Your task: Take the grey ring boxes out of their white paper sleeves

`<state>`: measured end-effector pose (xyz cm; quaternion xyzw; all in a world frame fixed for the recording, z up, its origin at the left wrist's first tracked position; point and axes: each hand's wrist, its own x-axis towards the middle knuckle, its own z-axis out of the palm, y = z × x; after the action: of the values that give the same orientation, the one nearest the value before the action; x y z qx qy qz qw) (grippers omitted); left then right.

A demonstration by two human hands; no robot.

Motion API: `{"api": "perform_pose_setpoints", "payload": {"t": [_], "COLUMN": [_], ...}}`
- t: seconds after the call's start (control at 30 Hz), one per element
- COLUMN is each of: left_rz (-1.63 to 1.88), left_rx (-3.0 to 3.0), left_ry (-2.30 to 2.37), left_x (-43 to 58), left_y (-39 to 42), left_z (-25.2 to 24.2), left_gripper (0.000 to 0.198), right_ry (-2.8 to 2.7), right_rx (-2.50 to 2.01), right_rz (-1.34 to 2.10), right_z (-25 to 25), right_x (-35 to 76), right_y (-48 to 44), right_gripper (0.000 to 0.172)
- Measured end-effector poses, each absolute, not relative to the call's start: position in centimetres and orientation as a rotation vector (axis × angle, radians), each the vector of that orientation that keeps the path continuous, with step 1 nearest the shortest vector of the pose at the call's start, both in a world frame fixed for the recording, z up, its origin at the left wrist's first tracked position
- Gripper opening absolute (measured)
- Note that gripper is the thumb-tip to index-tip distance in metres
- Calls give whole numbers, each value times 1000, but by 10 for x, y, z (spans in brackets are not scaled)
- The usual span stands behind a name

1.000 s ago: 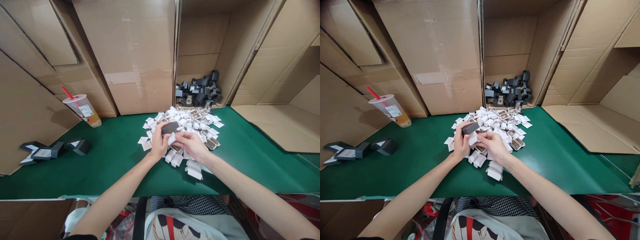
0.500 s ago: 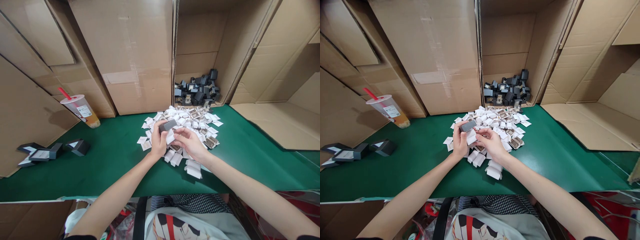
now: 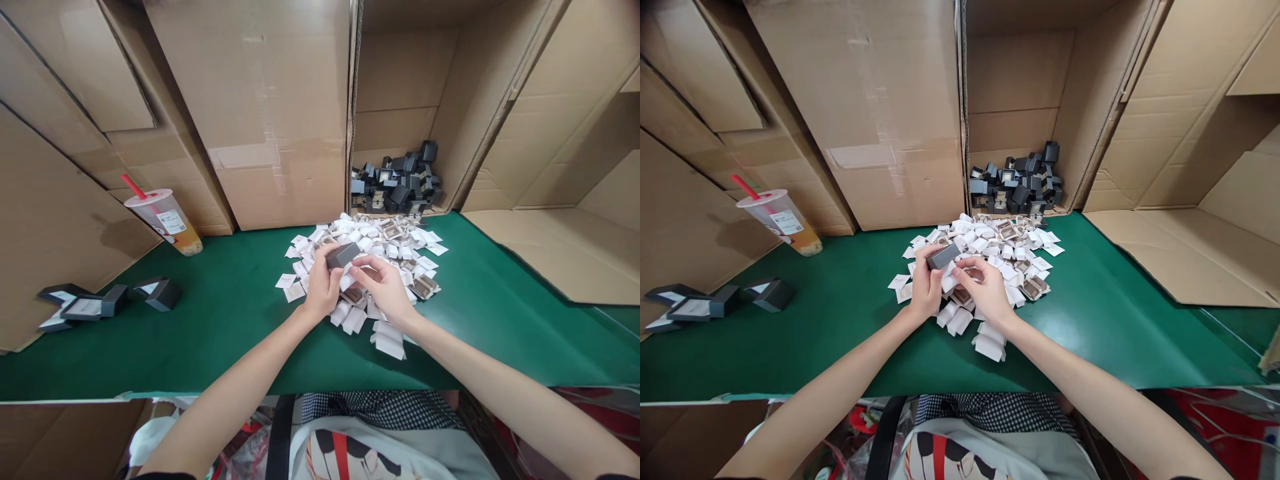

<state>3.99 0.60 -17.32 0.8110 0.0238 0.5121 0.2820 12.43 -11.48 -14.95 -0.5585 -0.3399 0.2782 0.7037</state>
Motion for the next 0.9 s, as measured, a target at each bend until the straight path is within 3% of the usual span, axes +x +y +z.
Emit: {"api": "perform_pose_setpoints", "payload": {"t": [0.63,0.9], "left_rz": [1301,1106], "left_rx": [2125,1950], "left_ry": [-5,105], "left_x": [40,49], "left_y": [1,7], "left_z": [-177,-174], "left_gripper": [48,45], "right_ry": [-475,-635], "right_rx": [-977,-1131], "right_rz": [918,1074], "right_z": [-152,-145], "right_x": [128,135], "right_y": [-109,-114], "right_gripper": [33,30]}}
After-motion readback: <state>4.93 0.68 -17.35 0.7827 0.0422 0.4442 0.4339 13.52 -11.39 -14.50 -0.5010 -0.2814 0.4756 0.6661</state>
